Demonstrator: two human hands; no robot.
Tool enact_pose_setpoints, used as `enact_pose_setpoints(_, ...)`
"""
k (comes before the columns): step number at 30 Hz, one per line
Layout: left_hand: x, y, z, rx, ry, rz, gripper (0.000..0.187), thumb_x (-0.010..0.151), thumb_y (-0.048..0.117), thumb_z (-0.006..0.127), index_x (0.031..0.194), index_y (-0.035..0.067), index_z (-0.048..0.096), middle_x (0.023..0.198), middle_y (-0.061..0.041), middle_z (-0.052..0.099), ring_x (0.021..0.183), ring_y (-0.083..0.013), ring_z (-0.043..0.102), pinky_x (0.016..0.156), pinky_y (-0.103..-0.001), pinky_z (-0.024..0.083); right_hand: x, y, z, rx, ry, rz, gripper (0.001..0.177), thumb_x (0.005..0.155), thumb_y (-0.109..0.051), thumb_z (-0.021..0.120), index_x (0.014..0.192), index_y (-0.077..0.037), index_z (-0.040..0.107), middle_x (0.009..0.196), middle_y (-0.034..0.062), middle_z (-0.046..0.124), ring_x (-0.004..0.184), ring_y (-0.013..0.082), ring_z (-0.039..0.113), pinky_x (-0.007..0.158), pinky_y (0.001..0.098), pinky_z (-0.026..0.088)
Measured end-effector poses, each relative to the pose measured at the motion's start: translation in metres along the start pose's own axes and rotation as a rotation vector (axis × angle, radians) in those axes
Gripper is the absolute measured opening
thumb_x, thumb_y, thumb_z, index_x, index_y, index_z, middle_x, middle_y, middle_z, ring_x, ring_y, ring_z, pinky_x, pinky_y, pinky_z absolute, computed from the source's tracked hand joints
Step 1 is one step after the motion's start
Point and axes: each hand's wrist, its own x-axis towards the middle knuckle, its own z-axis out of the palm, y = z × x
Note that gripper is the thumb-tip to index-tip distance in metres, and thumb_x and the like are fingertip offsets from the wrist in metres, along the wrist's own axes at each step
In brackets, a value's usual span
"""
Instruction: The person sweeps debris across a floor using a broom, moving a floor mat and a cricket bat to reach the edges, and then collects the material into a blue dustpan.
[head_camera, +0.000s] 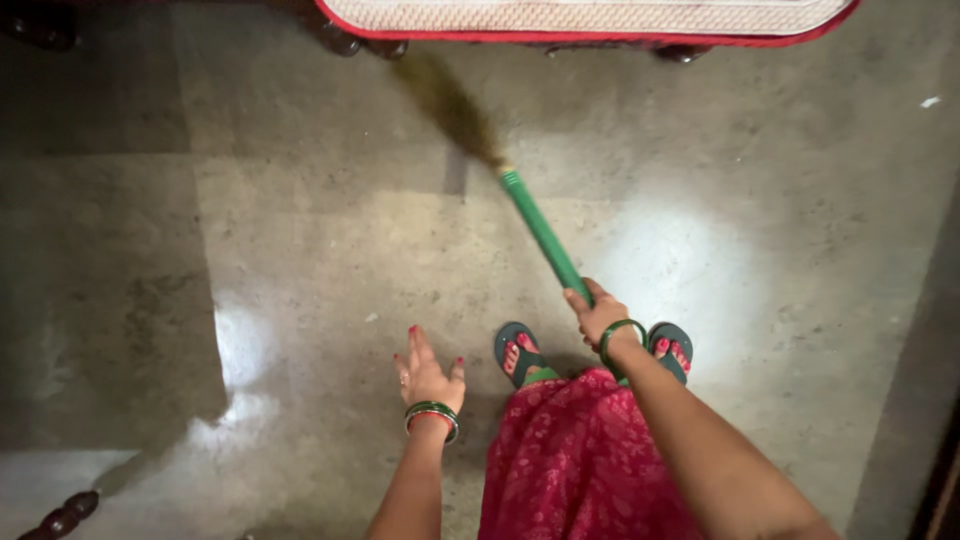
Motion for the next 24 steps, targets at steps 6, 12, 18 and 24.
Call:
enact_pose_setpoints(6,0.003,0.045,-0.006,-0.035,0.051,0.138,0.1,0.086,0.03,0.073,0.163,0.02,0.009,0.171,-0.001,0.014,0.154,-0.042,0.014,0.12,-0.056,0.024,-0.015,0.032,-0.007,0.231,0.164,0.007,0.067,0.101,-0.055,0.051,0.155,-0.016,0.044,0.078,0.0184,0.071,0.055,0.0222,0.064,0.051,0.038,0.055)
enact_pose_setpoints(12,0.002,0.065,0.008,-0.003,0.059,0.173,0.1,0.087,0.031,0.073,0.162,0.021,0.008,0.171,0.0,0.015,0.154,-0.0415,0.016,0.119,-0.057,0.025,-0.059,0.05,0.032,-0.165,0.006,-0.067,0.073,0.1,-0.062,0.04,0.159,-0.022,0.029,0.111,0.0284,0.07,0.104,0.0422,0.07,0.091,0.0506,0.057)
enact_pose_setpoints(18,-0.015,0.062,0.034,0.099,0.006,0.137,0.101,0.086,0.031,0.073,0.162,0.021,0.008,0.171,0.0,0.013,0.154,-0.0416,0.016,0.119,-0.057,0.025,-0.039,0.053,0.029,-0.305,-0.2,-0.194,0.066,0.099,-0.058,0.045,0.157,-0.032,0.032,0.129,0.0256,0.065,0.124,0.0442,0.061,0.107,0.0532,0.047)
enact_pose_setpoints(24,-0.035,0.084,0.055,0.135,-0.012,0.152,0.102,0.085,0.029,0.074,0.162,0.022,0.009,0.17,0.001,0.015,0.154,-0.0416,0.016,0.12,-0.058,0.024,-0.023,0.075,-0.037,-0.132,-0.172,0.008,0.065,0.099,-0.056,0.042,0.161,-0.039,0.026,0.131,0.0235,0.066,0.117,0.0382,0.071,0.104,0.049,0.054)
